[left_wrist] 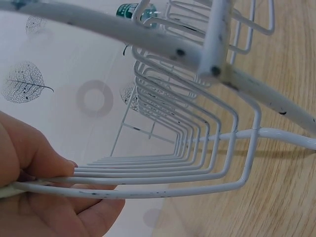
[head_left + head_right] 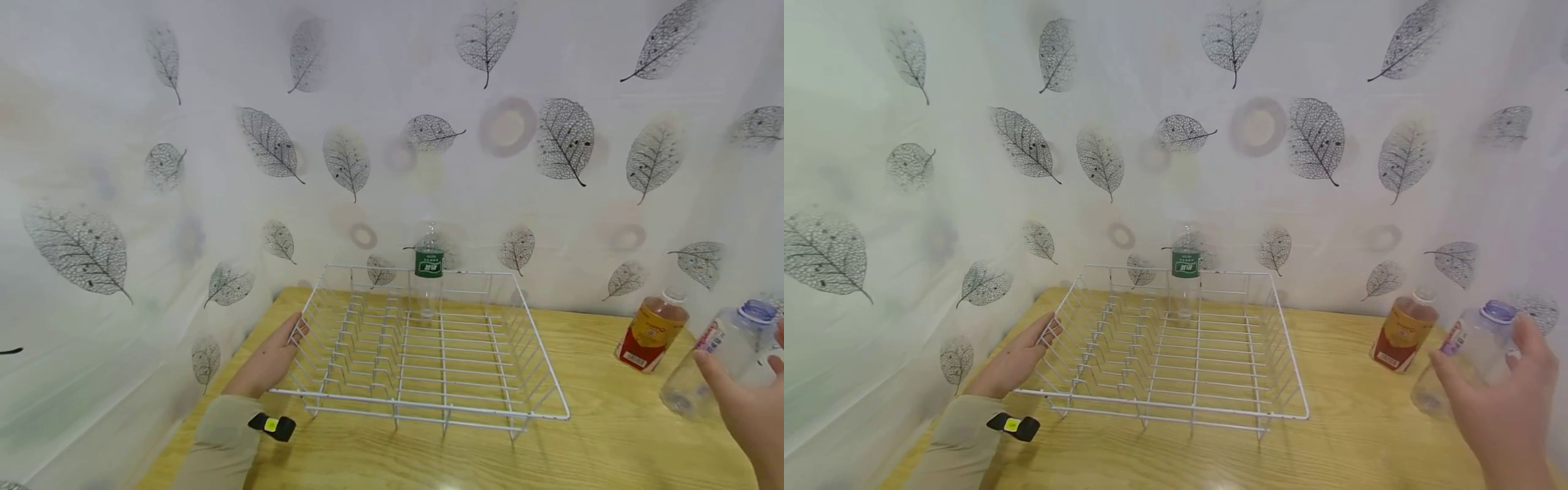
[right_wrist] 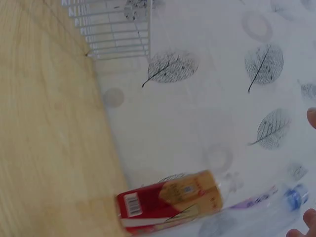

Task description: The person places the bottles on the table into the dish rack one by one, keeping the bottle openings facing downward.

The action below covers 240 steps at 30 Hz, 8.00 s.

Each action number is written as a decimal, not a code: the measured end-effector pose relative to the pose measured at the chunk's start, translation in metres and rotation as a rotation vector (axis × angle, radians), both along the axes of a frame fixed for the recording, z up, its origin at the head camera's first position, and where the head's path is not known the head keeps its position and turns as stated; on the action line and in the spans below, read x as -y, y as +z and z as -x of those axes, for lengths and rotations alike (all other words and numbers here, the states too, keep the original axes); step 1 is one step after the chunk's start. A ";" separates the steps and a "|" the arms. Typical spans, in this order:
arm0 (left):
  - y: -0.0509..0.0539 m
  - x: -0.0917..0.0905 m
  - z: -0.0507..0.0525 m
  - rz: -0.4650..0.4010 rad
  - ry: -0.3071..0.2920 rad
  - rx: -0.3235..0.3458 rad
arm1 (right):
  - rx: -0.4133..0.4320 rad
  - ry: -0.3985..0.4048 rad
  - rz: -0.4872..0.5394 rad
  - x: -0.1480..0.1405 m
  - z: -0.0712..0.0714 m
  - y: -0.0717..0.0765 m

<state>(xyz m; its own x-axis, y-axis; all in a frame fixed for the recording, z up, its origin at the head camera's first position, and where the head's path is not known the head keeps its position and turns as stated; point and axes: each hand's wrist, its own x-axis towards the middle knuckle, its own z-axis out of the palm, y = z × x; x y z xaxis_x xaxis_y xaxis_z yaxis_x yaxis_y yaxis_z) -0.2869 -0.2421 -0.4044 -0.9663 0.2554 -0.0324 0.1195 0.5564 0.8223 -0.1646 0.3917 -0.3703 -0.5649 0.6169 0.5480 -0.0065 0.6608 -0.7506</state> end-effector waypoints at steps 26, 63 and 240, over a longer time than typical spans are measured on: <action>-0.002 -0.003 -0.002 -0.033 -0.011 0.007 | 0.378 0.208 0.418 -0.090 0.030 -0.117; -0.005 0.001 -0.002 0.006 -0.007 -0.012 | 0.298 0.391 0.178 -0.081 0.041 -0.112; 0.034 -0.173 -0.054 0.284 -0.291 -0.522 | -0.103 1.409 0.376 0.196 0.066 0.029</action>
